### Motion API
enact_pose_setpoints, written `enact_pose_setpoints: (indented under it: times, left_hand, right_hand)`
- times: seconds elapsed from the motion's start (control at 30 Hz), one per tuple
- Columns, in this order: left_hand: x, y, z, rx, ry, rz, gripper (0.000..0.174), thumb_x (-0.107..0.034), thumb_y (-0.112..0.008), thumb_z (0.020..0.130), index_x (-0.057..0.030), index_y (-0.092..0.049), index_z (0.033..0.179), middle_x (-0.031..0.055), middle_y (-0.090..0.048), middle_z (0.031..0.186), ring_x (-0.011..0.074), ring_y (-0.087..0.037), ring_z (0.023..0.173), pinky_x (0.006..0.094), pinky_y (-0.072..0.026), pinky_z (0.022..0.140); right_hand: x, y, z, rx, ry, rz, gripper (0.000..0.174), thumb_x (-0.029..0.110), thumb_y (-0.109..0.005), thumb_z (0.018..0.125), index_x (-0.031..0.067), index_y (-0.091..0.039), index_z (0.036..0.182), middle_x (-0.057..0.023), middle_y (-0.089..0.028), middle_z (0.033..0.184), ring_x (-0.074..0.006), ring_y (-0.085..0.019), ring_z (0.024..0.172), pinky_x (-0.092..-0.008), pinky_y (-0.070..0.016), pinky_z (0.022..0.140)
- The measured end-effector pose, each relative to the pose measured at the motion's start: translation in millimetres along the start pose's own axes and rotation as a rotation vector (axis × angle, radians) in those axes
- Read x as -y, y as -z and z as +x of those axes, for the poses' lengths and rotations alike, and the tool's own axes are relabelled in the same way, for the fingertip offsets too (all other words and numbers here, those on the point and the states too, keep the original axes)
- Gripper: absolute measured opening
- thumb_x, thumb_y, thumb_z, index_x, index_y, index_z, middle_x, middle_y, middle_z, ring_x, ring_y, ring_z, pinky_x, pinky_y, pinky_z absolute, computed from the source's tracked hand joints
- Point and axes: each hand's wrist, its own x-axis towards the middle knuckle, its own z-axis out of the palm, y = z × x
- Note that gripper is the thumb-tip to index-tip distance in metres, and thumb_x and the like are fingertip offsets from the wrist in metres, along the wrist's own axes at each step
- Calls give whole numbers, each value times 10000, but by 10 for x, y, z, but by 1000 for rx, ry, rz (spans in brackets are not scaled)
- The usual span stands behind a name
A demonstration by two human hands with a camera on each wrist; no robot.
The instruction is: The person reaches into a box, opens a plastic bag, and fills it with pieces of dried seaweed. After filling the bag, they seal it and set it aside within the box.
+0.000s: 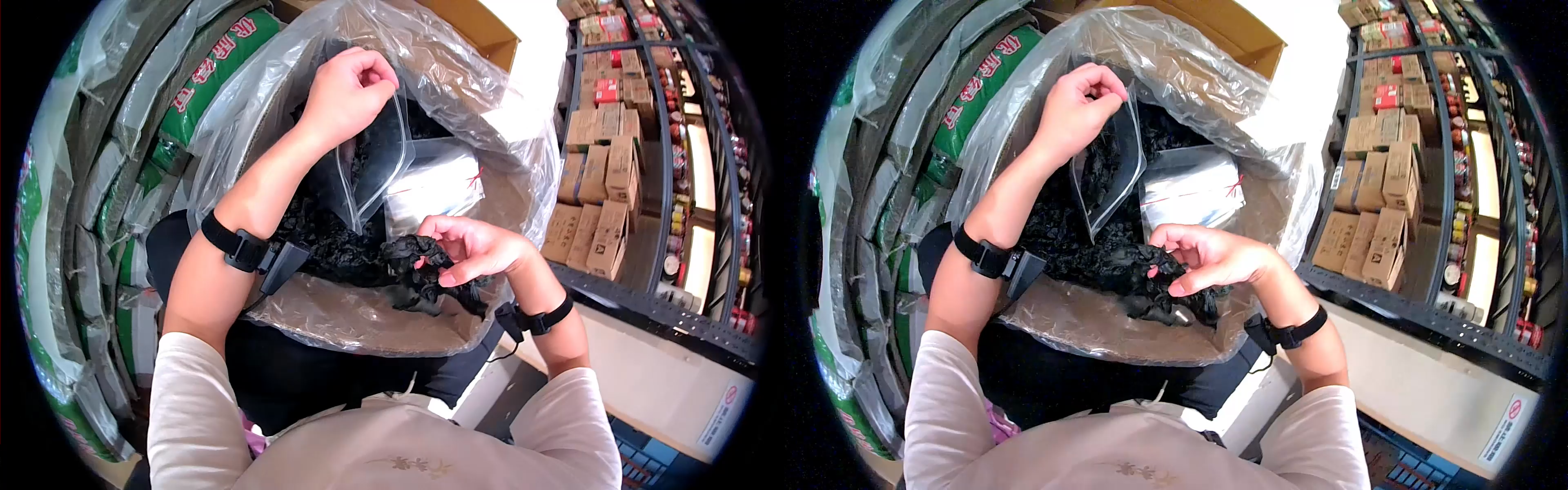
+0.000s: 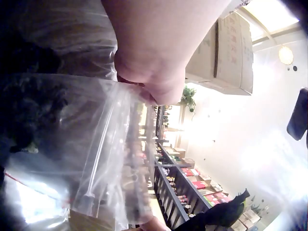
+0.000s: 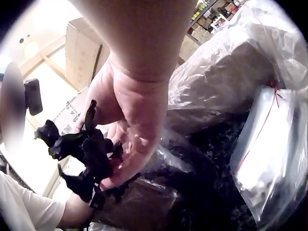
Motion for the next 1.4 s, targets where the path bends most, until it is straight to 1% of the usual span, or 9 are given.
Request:
enact_pose_setpoints:
  times: [0.17, 0.23, 0.33, 0.47, 0.57, 1.03, 1.1, 1.27, 1.4]
  left_hand:
    - [-57, -11, -14, -14, 2, 28, 42, -60, -636, 764, -26, -656, 778, 20, -541, 755, 107, -535, 674, 252, -443, 642]
    - [-49, -10, -17, -30, -16, 19, 38, -58, -639, 761, -27, -657, 776, 20, -536, 749, 110, -533, 666, 255, -442, 632]
    - [-66, -1, -11, -33, 7, -5, 34, -49, -640, 757, -27, -658, 775, 25, -535, 747, 115, -534, 661, 261, -442, 627]
    - [-47, -12, -11, -25, 27, -12, 34, -45, -642, 746, -24, -653, 770, 34, -530, 747, 123, -537, 660, 264, -447, 631]
    - [-36, -28, -17, -25, 5, -15, 39, -46, -640, 742, -23, -653, 771, 38, -527, 748, 127, -536, 658, 267, -450, 630]
    - [-67, -30, -36, -23, -44, -3, 35, -32, -623, 752, -14, -651, 764, 56, -545, 762, 138, -560, 657, 271, -455, 613]
    - [-80, -17, -44, -7, -94, -27, 46, -26, -616, 758, -17, -660, 753, 52, -548, 771, 130, -559, 645, 265, -450, 595]
    - [-131, 18, -75, 11, -160, 25, 65, -25, -607, 763, -22, -670, 749, 46, -555, 785, 125, -558, 638, 262, -449, 574]
    - [-143, 0, -79, 64, -192, -27, 81, -51, -618, 789, -32, -675, 843, 40, -563, 814, 122, -562, 678, 254, -456, 593]
  right_hand:
    - [135, -85, -99, -114, 110, 387, 534, 4, -731, 776, 37, -463, 1236, -76, -553, 1190, -208, -566, 1115, -366, -518, 907]
    - [264, -153, -67, -198, 129, 495, 437, 162, -656, 869, 73, -485, 1261, -126, -594, 1164, -290, -663, 982, -485, -608, 712]
    - [376, -142, -16, -381, 24, 773, 391, 309, -509, 969, 96, -521, 1297, -152, -644, 1140, -320, -671, 974, -464, -611, 676]
    - [559, -255, 127, -50, 99, 1197, 627, 411, -378, 1012, -90, -358, 1389, -411, -506, 1218, -519, -497, 1195, -571, -488, 968]
    - [617, -269, 167, -154, 196, 1245, 671, 443, -497, 966, -84, -386, 1367, -375, -470, 1292, -479, -496, 1214, -547, -422, 1053]
    - [756, -460, 553, -406, 424, 723, 508, 358, -568, 954, 6, -451, 1301, -190, -485, 1302, -283, -453, 1268, -454, -339, 1114]
    - [754, -581, 563, -643, 443, 327, 431, 293, -581, 955, -5, -492, 1254, -159, -460, 1352, -238, -430, 1276, -422, -337, 1113]
    - [527, -346, 594, -1142, 437, -816, 374, 218, -708, 879, 0, -537, 1131, -70, -657, 996, -149, -638, 802, -308, -518, 654]
    - [429, -181, 684, -1102, 213, -856, 271, 156, -693, 878, -17, -579, 1052, -80, -667, 820, -120, -623, 688, -257, -496, 591]
